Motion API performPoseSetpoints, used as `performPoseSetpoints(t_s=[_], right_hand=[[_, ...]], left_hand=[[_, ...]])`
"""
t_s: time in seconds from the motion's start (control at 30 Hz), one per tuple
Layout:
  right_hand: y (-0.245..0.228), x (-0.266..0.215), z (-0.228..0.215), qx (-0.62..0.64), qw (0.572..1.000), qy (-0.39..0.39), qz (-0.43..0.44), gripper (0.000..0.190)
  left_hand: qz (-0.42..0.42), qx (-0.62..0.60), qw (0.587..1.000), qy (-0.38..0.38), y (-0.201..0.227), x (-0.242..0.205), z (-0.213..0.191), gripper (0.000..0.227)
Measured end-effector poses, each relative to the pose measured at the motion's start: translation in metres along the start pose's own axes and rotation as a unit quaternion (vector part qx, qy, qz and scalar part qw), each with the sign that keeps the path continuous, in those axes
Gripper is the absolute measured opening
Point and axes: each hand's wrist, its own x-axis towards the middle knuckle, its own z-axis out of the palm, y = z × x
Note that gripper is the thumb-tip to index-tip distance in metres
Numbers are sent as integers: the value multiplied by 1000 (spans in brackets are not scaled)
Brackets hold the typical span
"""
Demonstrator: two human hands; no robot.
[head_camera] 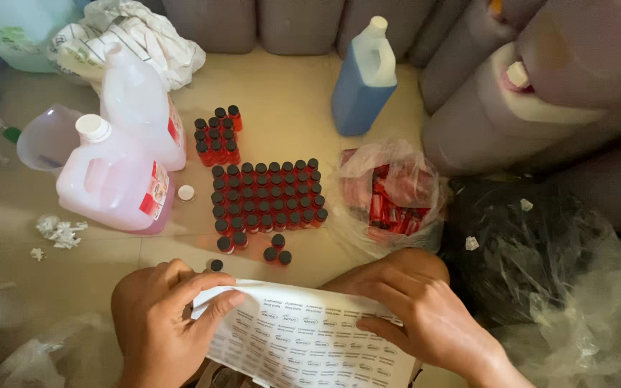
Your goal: The person peels adhesive labels from a large sheet and applies them to small bottles filled with red liquid.
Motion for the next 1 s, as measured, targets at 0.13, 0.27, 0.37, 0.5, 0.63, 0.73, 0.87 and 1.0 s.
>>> performPoseSetpoints(t_s=[0.13,0.27,0.37,0.5,0.63,0.73,0.87,1.0], right_hand=[[-5,1,3,83,996,5,11,33],[-7,-3,19,99,994,-9,55,48],[-7,-7,22,115,991,3,62,31],[-11,-4,5,133,991,-3,35,20],[-2,-3,-3,119,992,-30,-1,20],[1,3,-11,100,994,-47,0,20],[-8,27,-35,121,990,-32,-63,24],[1,38,-48,210,968,-96,-101,37]], left_hand=[[-20,-15,999,28,0,-3,1,19],[-10,-35,999,31,8,7,-2,21],[-5,-76,997,3,19,17,-8,23],[-37,-115,992,-31,22,18,-12,21],[-28,-60,996,-60,13,14,-13,24],[-3,-79,994,-75,12,17,-18,20],[133,-15,984,-118,23,31,-22,33],[159,9,971,-180,24,35,-16,32]])
